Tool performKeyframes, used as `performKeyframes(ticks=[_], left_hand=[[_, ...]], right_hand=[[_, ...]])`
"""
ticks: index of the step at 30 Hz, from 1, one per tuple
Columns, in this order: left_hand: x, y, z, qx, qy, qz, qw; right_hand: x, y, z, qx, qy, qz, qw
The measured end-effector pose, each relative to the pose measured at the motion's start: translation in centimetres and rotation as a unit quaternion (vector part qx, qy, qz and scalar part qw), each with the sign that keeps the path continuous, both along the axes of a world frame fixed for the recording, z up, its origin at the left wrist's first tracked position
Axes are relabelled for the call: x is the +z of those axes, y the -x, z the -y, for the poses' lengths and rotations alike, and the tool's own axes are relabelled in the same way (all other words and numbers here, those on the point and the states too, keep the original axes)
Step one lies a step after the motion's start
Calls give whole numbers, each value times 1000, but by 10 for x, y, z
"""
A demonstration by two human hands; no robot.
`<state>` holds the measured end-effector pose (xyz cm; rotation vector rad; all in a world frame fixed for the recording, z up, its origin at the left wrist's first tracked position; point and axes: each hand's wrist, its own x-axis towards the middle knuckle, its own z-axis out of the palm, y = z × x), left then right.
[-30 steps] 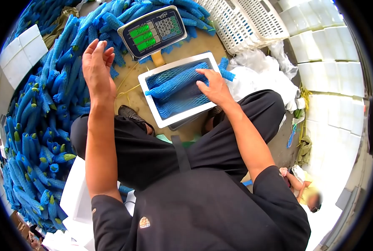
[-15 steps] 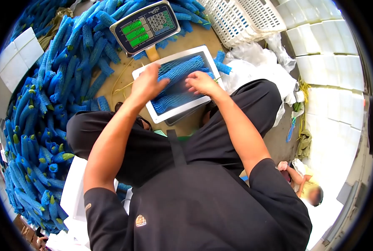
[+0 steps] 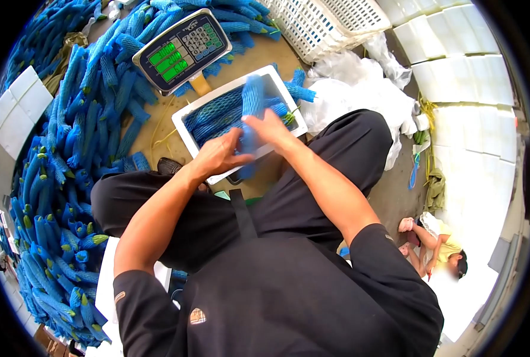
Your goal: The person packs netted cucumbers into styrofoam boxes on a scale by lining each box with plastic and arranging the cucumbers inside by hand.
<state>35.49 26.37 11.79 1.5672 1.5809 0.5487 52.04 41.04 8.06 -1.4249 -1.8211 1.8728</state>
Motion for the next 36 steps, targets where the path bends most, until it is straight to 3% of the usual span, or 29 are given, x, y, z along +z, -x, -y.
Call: performKeyframes(ticks=[2,4,6,8,10,14,17,20,21,23,24,27,28,32,36], left_hand=[[18,-4,3,-53,25,65,996],[2,-5,8,-76,-11,-42,996],[-24,1,19,-30,-150,-186,971],[-31,10,16,-66,-92,-197,974],[-43,13,20,-100,-77,-177,976],[-43,17,18,-137,-36,-202,969],[-43,17,18,-145,-37,-214,965],[-40,7,21,-118,-63,-268,954],[-39,-1,24,-101,-89,-280,951],[16,-11,21,-92,21,-232,968],[24,-14,21,-77,55,-228,969],[24,0,18,83,-79,-177,977],[29,4,12,122,-129,-169,969],[12,19,-21,196,-197,-177,944],[-18,13,-52,239,-254,-164,923]], right_hand=[[-19,-5,-16,-76,-131,21,988],[29,-7,-41,-83,-138,-21,987],[44,-14,-62,-141,-82,-123,979],[68,-18,-66,-178,-36,-142,973],[60,-22,-68,-173,-78,-111,975],[47,-14,-49,16,-324,82,942],[60,1,-26,207,-471,106,851],[32,8,-20,314,-561,61,764],[22,9,-15,325,-563,61,757],[5,6,-6,350,-564,65,745],[8,4,-4,360,-531,71,764],[21,14,-22,390,-425,35,816],[18,20,-30,322,-408,-49,853],[10,37,-63,91,-440,17,893],[-13,43,-71,220,-426,90,873]])
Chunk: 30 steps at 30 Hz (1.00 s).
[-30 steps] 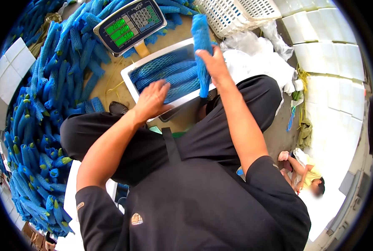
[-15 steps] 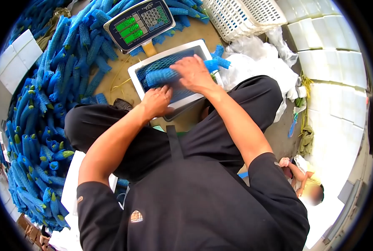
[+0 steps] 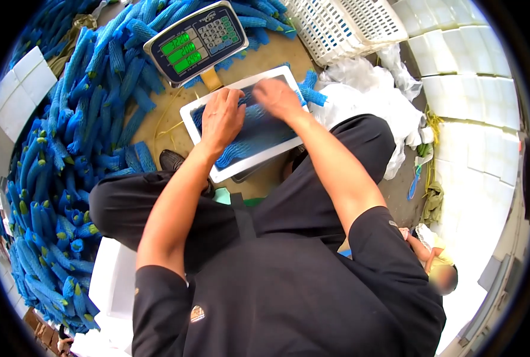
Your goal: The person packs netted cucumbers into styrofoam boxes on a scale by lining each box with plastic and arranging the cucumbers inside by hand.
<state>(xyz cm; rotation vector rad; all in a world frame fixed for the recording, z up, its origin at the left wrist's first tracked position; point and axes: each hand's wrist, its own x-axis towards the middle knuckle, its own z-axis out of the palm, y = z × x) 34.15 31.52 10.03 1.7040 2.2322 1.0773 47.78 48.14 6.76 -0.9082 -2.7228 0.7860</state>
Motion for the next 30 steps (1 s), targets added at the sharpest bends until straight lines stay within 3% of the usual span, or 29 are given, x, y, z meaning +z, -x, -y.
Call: performKeyframes(ticks=[2,9,12,16,30], left_hand=[[0,-3,-13,9,-59,-27,998],[-47,-5,-17,18,-26,-58,998],[-30,-2,-19,-5,11,-14,1000],[-44,0,-24,-5,38,-54,998],[-45,-2,-31,20,14,-74,997]], right_hand=[[-4,6,17,0,-69,8,998],[-15,11,25,-44,-156,-64,985],[-22,17,23,-64,-145,-60,985],[-26,19,20,-80,-133,-50,987],[-26,19,17,-122,-73,-110,984]])
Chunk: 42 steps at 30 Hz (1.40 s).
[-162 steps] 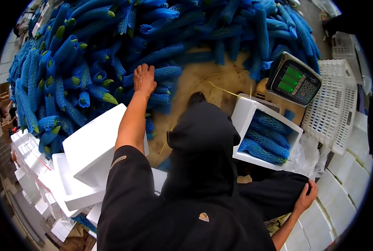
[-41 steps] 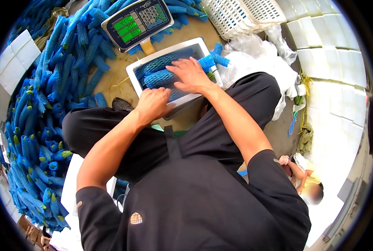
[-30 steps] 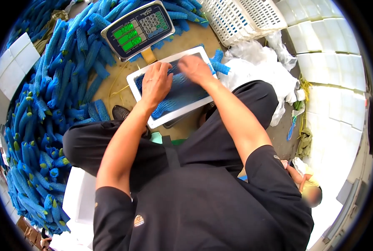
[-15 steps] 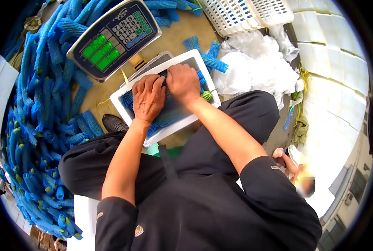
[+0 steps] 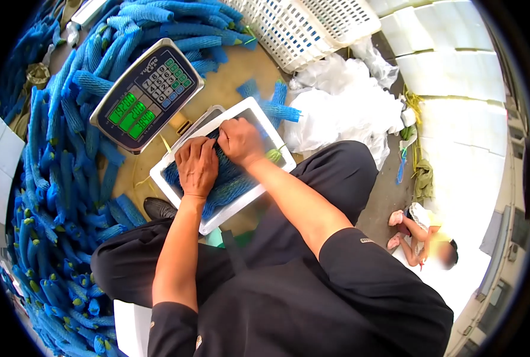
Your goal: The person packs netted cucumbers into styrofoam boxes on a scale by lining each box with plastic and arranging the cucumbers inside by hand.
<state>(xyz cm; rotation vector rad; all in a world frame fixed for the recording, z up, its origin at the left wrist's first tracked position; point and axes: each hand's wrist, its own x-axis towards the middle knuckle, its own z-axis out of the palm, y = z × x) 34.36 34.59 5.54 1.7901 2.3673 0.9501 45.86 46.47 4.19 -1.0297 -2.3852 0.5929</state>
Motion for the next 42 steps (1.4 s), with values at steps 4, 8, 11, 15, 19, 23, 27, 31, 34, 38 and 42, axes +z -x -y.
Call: performKeyframes(ticks=[4,8,11,15,19,23,27,31,34,38,42], left_hand=[[2,-1,6,-12,-21,-16,1000],[7,1,7,-13,-35,-9,999],[5,1,8,-5,-43,-20,999],[22,-6,6,-29,-67,8,997],[40,-33,14,-177,-53,-13,983],[24,-41,27,-211,60,-29,975],[29,-39,18,-232,90,-30,968],[26,-48,20,-228,121,-45,965],[30,-48,22,-225,107,-35,968],[15,-40,25,-245,106,-42,963],[19,-34,35,-224,105,-4,969]], right_hand=[[9,-4,4,18,-21,43,999],[56,-57,17,-109,-29,-46,993],[54,-118,40,-140,43,68,987],[55,-132,78,-110,23,136,984],[61,-128,77,-47,-59,172,982],[49,-121,69,-4,-200,272,941],[23,-113,61,-28,-119,325,938],[15,-117,61,-24,-140,290,946],[21,-118,58,-12,-108,241,964],[17,-117,58,-23,-114,278,953],[24,-109,60,-4,-131,343,930]])
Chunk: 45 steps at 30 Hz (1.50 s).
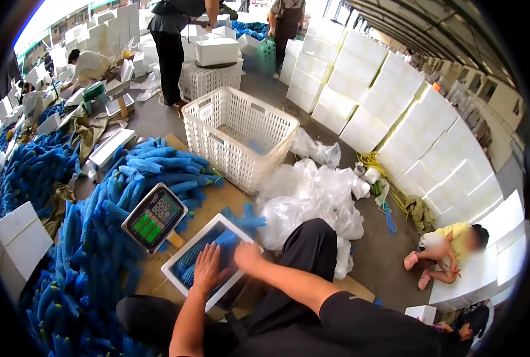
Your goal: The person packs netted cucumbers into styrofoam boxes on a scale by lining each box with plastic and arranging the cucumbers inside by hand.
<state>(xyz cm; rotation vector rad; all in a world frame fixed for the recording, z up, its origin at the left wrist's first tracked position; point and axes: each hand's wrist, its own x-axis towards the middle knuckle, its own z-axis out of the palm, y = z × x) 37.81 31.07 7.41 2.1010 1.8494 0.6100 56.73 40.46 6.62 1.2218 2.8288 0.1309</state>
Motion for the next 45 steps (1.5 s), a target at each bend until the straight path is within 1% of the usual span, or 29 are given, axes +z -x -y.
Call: performKeyframes(ticks=[1,3,4,5,6,7,8,9,11,12,14,15,16,17,19,22,23,24,25,26,28,29,31,32,34,36,38,41,45], left_hand=[[2,2,5,2,1,6,1000],[-3,9,3,10,2,-2,1000],[-12,9,10,14,13,-3,1000],[-13,11,9,13,4,-8,1000],[-19,15,8,18,-23,11,1000],[-21,19,13,38,-95,22,995],[-2,21,18,87,-104,35,990],[-1,32,21,152,-73,65,984],[0,45,30,265,-76,136,951],[3,53,28,313,-103,180,927],[-23,76,46,410,-90,85,904],[-40,87,58,439,-81,91,890],[-49,91,64,489,28,48,871],[-75,105,79,456,19,108,883],[-83,122,83,390,-13,132,911],[-64,112,79,404,-79,30,911],[-88,127,87,384,-45,183,904],[-115,142,93,357,-6,332,873],[-112,141,97,418,153,450,775],[-106,138,104,462,310,534,636],[-109,136,109,393,383,645,532],[-105,136,112,378,389,619,568],[-69,111,103,351,424,612,568],[-51,100,93,375,437,676,459],[-62,105,100,354,409,622,566],[-68,104,97,429,376,588,574],[-64,109,90,417,357,556,624],[-20,76,62,423,317,533,660],[-13,73,15,393,272,538,695]], right_hand=[[4,1,2,7,-33,11,999],[19,5,-9,4,25,-5,1000],[29,5,-11,3,64,-12,998],[68,11,-23,-14,168,30,985],[64,11,-36,-16,151,18,988],[86,14,-50,-62,211,18,975],[106,12,-70,-46,243,-4,969],[128,4,-85,-47,243,-34,968],[135,-13,-113,-30,133,-164,977],[133,-15,-124,-77,124,-178,973],[100,-19,-151,-81,159,-135,975],[89,-12,-147,-114,216,-74,967],[82,-10,-137,-106,258,-59,958],[30,-8,-139,-112,263,-91,954],[32,-2,-99,-208,316,-120,918],[-18,28,-73,-307,317,-119,889],[-9,22,-64,-303,285,-144,898],[2,17,-64,-298,292,-144,897],[5,21,-66,-326,299,-133,887],[-2,26,-72,-330,314,-122,882],[-7,28,-79,-354,338,-147,859],[-15,27,-81,-356,347,-170,851],[-40,39,-84,-386,358,-205,825],[-39,35,-84,-394,371,-215,813],[-26,26,-77,-382,366,-227,817],[-18,22,-79,-358,364,-230,829],[-8,14,-81,-352,338,-207,848],[4,0,-95,-332,312,-208,865],[67,-44,-132,-283,264,-208,898]])
